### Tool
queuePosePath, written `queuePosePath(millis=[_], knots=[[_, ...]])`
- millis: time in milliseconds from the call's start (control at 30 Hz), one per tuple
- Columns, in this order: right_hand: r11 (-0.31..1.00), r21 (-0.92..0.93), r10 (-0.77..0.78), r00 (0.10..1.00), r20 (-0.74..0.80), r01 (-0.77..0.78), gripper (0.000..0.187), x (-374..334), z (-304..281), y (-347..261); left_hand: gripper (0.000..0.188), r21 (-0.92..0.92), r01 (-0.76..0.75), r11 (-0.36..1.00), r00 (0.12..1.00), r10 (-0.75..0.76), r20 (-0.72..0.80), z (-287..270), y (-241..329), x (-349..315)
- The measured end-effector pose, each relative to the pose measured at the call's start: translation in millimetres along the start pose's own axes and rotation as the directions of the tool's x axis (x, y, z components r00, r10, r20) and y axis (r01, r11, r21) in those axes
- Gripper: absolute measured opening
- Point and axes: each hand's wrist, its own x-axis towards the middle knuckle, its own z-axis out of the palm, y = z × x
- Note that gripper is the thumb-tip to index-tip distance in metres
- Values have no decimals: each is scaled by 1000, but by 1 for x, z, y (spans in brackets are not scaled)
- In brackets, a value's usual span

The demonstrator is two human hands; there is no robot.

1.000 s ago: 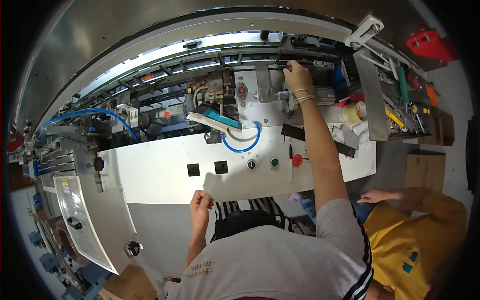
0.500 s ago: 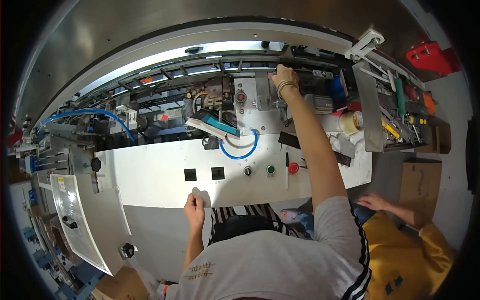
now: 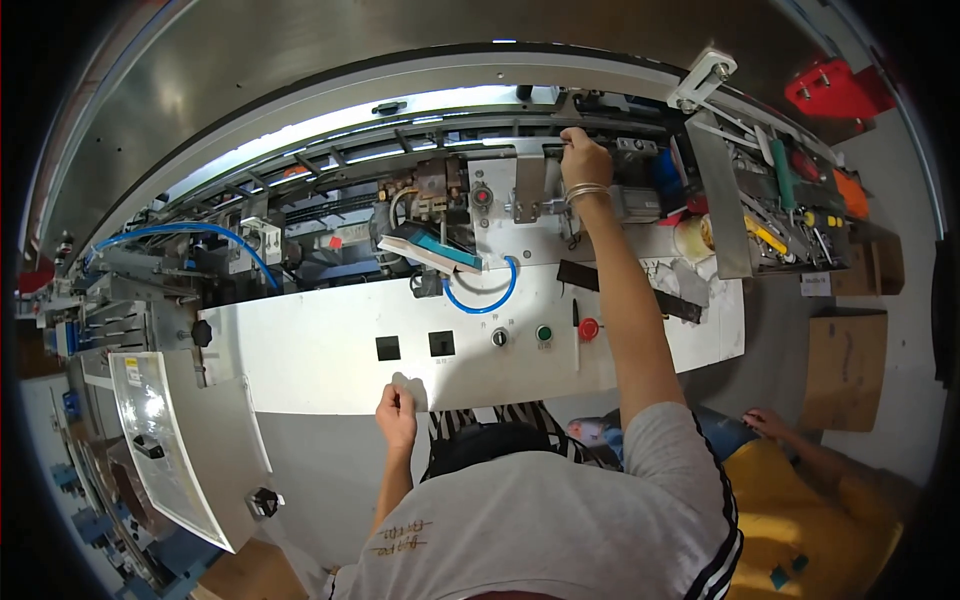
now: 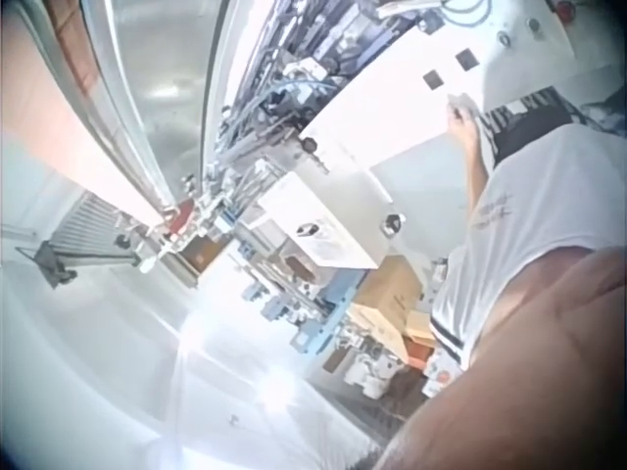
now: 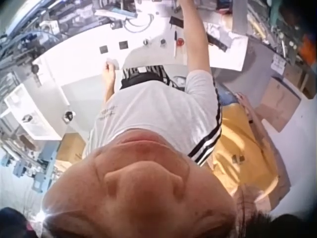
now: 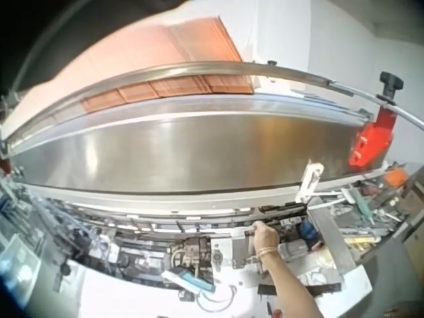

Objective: Sorting and placing folded paper components onto a moving conveyor belt in a production facility.

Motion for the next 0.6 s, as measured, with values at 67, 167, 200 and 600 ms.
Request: queuePosePath(millis=[67,167,200,600], knots=[[999,28,-25,998,-59,27,14,-5,-11,3,18,-2,-22,1000,1000,22,3,-1,3,0],[990,112,-50,968,-245,80,15,-19,-31,6,17,-27,-15,1000,1000,16,15,-1,3,0],[980,198,28,971,-238,20,14,-28,-41,4,17,-50,9,999,1000,-8,26,-2,2,0],[485,521,546,708,448,-703,18,-174,-142,29,27,-399,98,912,962,16,273,0,70,3]])
